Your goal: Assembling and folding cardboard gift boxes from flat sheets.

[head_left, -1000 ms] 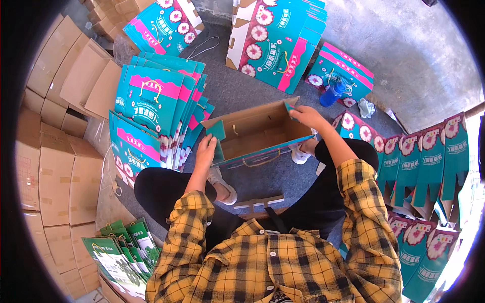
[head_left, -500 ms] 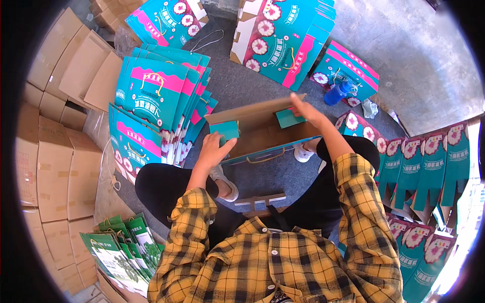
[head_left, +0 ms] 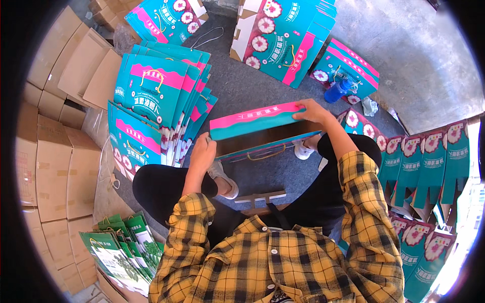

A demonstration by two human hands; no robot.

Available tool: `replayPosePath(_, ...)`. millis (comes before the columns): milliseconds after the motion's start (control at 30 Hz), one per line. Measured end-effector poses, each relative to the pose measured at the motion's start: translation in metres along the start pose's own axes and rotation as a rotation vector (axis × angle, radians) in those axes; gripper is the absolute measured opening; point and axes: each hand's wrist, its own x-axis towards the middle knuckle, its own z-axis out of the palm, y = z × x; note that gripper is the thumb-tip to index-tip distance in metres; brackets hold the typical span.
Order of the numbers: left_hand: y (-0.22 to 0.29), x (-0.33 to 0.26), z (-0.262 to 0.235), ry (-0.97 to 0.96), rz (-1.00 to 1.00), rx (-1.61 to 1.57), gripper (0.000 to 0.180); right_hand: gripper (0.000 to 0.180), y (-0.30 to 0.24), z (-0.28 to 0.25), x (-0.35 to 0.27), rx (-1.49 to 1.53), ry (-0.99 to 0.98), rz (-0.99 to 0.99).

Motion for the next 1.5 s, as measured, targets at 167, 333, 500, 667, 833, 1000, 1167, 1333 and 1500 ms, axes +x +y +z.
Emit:
replayPosePath(167,0.003,-0.003,-0.006,-0.142,0.06,-0.12,0.053,0.082,-0.018,0.03,-0.006,-0.927,0.222,-0.238)
replayPosePath(333,0.006,0.005,0.006,-0.204,0.097,-0.163,0.066,0.083,-0.022,0.038,0.003,-0.997,0.182,-0.322)
replayPosePath(500,-0.014,0.018,0.021,-0.145,0.138,-0.145,0.077,0.082,-0.022,0.044,0.006,-1.02,0.217,-0.322)
replayPosePath(667,-0.053,0.027,0.044,-0.137,0.03,0.017,0.1,0.077,-0.024,0.044,0.003,-1.062,0.229,-0.345)
replayPosePath(833,-0.06,0.032,0.046,-0.256,0.085,0.016,0.083,0.057,-0.016,-0.012,0.011,-1.078,0.18,-0.139)
replayPosePath(1000,-0.05,0.04,0.054,-0.284,0.131,0.046,0.078,0.042,0.037,-0.063,0.003,-1.013,-0.323,-0.703)
replayPosePath(1167,-0.076,0.033,0.052,-0.222,0.057,-0.013,0.075,0.057,-0.006,0.001,-0.014,-0.231,-0.237,0.25)
replayPosePath(1333,-0.066,0.033,0.053,-0.32,-0.091,-0.155,0.061,0.081,0.016,0.01,-0.015,-0.532,0.044,0.213)
replayPosePath(1500,-0.098,0.047,0.056,-0.284,0.059,-0.227,0.061,0.075,0.015,0.006,-0.006,-0.439,-0.137,0.229)
